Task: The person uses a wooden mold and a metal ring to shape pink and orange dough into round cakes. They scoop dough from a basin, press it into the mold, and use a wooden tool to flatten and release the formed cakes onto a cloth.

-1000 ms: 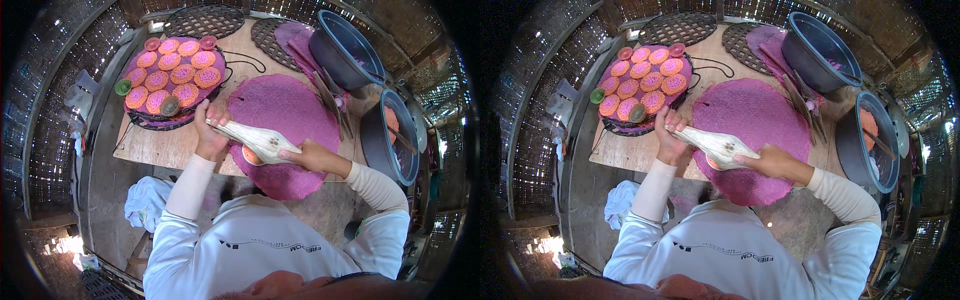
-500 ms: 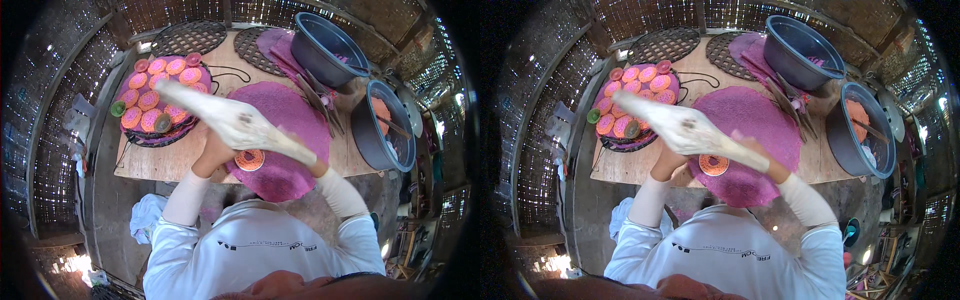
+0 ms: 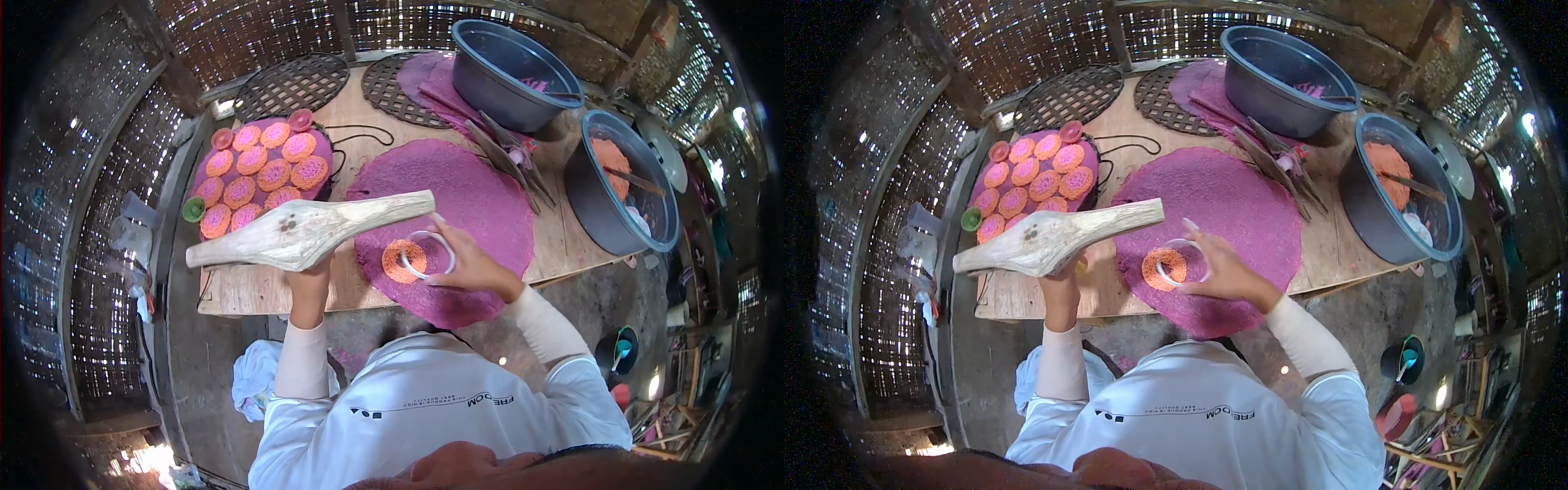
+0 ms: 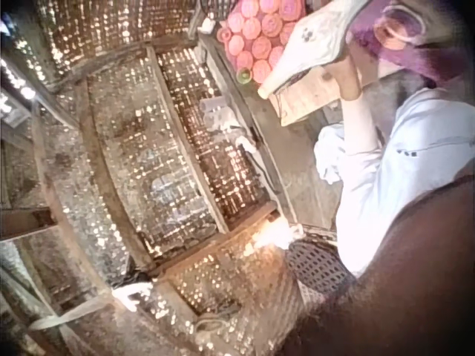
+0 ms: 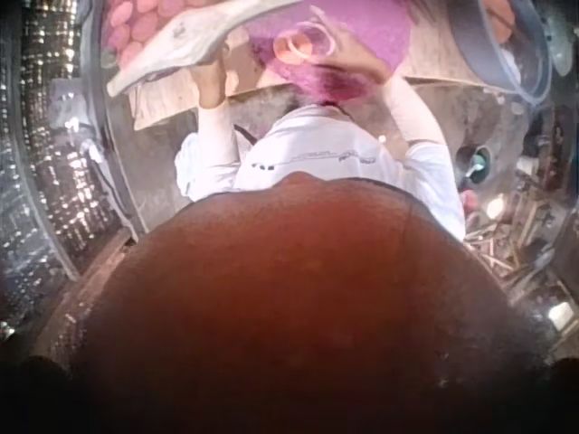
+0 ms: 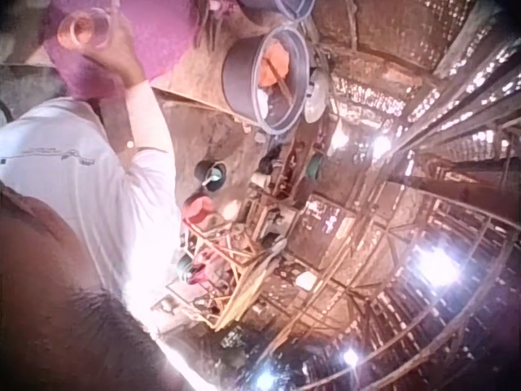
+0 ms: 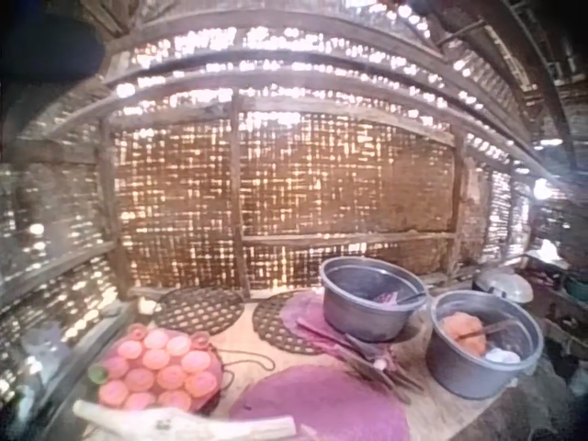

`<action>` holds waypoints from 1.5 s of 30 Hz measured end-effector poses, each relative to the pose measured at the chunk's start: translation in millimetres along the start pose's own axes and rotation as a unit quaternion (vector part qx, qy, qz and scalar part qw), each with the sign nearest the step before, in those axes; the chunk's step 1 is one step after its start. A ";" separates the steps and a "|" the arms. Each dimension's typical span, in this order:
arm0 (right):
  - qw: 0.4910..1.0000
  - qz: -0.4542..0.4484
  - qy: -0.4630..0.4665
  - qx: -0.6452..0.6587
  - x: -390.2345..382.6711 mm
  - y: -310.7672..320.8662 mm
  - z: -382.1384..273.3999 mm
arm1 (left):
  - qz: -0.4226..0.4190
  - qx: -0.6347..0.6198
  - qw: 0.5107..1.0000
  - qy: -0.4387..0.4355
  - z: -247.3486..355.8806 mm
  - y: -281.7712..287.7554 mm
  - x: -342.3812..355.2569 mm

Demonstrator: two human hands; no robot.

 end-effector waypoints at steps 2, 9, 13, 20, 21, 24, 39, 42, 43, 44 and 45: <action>0.998 -0.006 -0.029 -0.046 -23.2 12.1 3.0 | 0.022 0.054 0.996 -0.067 1.3 1.7 -0.5; 0.986 0.159 0.016 -0.046 -66.7 3.0 -13.4 | 0.015 0.304 0.889 -0.343 36.4 -47.9 -19.4; 0.930 0.341 0.125 -0.061 -66.7 84.2 -70.0 | -0.138 0.152 0.944 -0.258 59.3 -87.6 -23.0; 0.905 0.344 0.187 0.165 -52.5 166.7 -64.2 | -0.393 0.060 0.884 -0.248 167.7 -173.7 -56.3; 0.880 0.356 0.194 0.246 -51.1 178.6 -59.2 | -0.381 0.142 0.839 -0.362 169.9 -180.4 -60.4; 0.754 0.408 -0.042 0.513 -39.4 195.8 -54.4 | -0.201 0.283 0.758 -0.553 196.4 -216.0 -68.3; 0.832 0.480 0.209 0.182 -278.5 439.3 -39.2 | -0.535 0.173 0.809 -0.172 193.5 -399.7 -78.8; 0.639 0.630 0.293 0.330 -293.8 509.8 22.2 | -0.556 -0.102 0.822 -0.063 207.1 -447.3 -104.9; 0.546 0.652 0.293 0.437 -277.6 513.1 49.5 | -0.520 -0.144 0.837 -0.095 218.0 -458.6 -106.7; 0.554 0.668 0.281 0.410 -264.7 509.4 61.8 | -0.492 -0.268 0.828 0.020 209.3 -474.2 -102.4; 0.549 0.682 0.257 0.409 -250.6 505.6 88.0 | -0.429 -0.277 0.856 -0.086 223.0 -483.9 -89.1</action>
Point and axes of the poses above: each hand's wrist, its own x-axis towards the middle knuckle, its own y-axis out of the back of the hand, z = x × y, the point moved 6 cm from there along x, towards the middle knuckle, and after that the axes turned 6 degrees about y, right-handed, at the moved point
